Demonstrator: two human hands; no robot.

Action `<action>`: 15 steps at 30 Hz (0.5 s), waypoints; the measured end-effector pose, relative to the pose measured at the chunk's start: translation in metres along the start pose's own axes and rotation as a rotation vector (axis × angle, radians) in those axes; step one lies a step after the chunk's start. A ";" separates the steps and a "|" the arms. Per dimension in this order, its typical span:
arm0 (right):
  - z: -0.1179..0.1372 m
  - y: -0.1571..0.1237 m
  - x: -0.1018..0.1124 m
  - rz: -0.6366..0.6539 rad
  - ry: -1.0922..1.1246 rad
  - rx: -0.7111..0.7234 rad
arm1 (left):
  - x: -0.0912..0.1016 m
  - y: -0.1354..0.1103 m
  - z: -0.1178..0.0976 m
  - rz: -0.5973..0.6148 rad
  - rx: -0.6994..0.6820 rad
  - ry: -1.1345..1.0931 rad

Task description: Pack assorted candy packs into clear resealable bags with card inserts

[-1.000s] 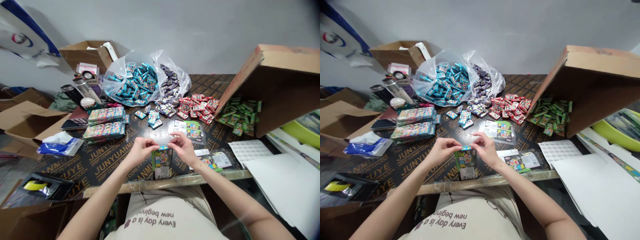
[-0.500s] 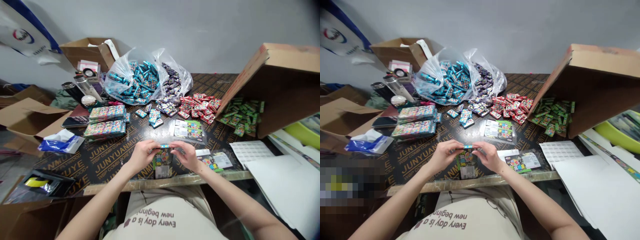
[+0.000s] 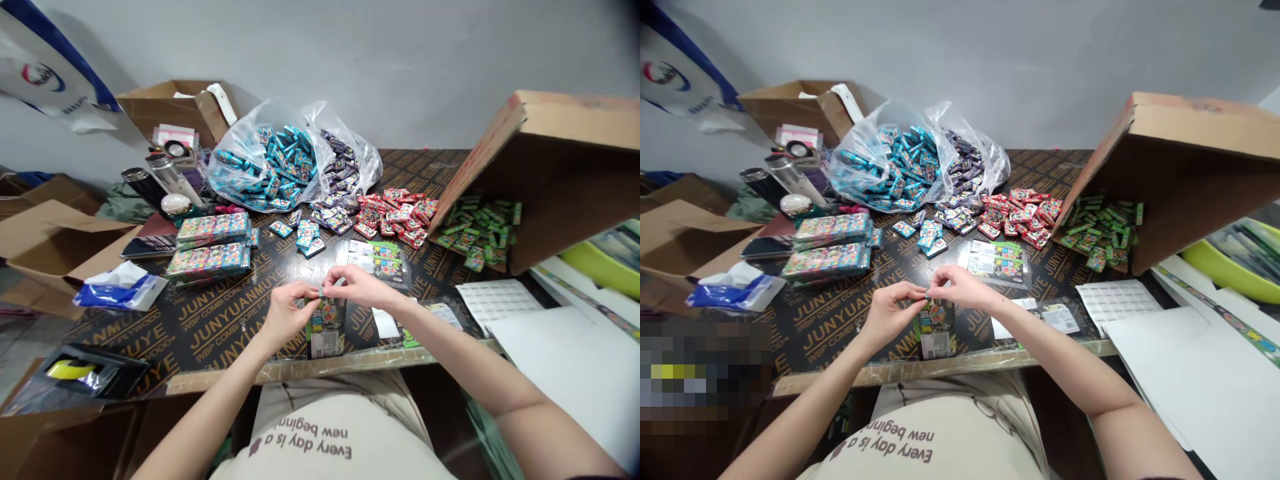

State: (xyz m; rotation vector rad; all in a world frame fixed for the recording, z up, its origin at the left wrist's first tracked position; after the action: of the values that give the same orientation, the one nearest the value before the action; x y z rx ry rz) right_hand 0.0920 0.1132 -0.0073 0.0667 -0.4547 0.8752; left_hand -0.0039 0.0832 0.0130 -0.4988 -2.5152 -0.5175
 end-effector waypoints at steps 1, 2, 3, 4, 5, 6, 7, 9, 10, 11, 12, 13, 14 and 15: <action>-0.002 0.002 -0.001 0.007 0.016 -0.005 | -0.001 0.000 -0.001 -0.004 -0.009 0.013; -0.004 0.003 -0.002 0.008 0.023 -0.009 | -0.001 -0.001 -0.003 -0.009 -0.019 0.026; -0.006 0.003 -0.002 0.002 0.023 -0.016 | -0.002 -0.001 -0.004 -0.018 -0.025 0.040; -0.007 0.003 -0.001 -0.008 0.018 -0.023 | -0.002 -0.001 -0.005 -0.032 -0.026 0.057; -0.007 0.003 -0.001 -0.020 0.012 -0.030 | -0.002 -0.001 -0.005 -0.047 -0.022 0.076; -0.008 0.002 -0.001 -0.033 0.009 -0.036 | -0.002 -0.001 -0.005 -0.064 -0.015 0.097; -0.008 0.002 -0.002 -0.050 0.015 -0.041 | -0.002 -0.001 -0.005 -0.078 -0.004 0.116; -0.011 0.001 -0.003 -0.114 0.096 -0.038 | -0.005 -0.002 -0.001 -0.097 0.023 0.124; -0.015 0.000 -0.003 -0.151 0.173 -0.035 | -0.008 -0.003 0.003 -0.102 0.047 0.100; -0.021 0.000 -0.004 -0.188 0.263 -0.036 | -0.010 -0.005 0.010 -0.110 0.084 0.045; -0.028 0.000 -0.004 -0.213 0.352 -0.042 | -0.014 -0.008 0.020 -0.118 0.129 -0.045; -0.038 -0.001 -0.003 -0.228 0.415 -0.057 | -0.019 -0.013 0.030 -0.116 0.179 -0.161; -0.048 -0.002 0.001 -0.243 0.428 -0.079 | -0.026 -0.017 0.041 -0.101 0.225 -0.290; -0.059 -0.007 0.010 -0.273 0.371 -0.109 | -0.032 -0.022 0.050 -0.078 0.260 -0.408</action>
State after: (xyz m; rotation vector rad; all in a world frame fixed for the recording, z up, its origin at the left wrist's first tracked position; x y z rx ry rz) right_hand 0.1236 0.1303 -0.0560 -0.1298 -0.1396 0.5751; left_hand -0.0088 0.0787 -0.0496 -0.4426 -2.9445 -0.1160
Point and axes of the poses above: each hand's wrist, its own y-axis towards the middle knuckle, its own x-axis out of the back of the hand, z = x × y, the point moved 10 cm from there along y, towards the middle knuckle, and after that the axes turned 13 degrees about z, right-handed, at the moved point
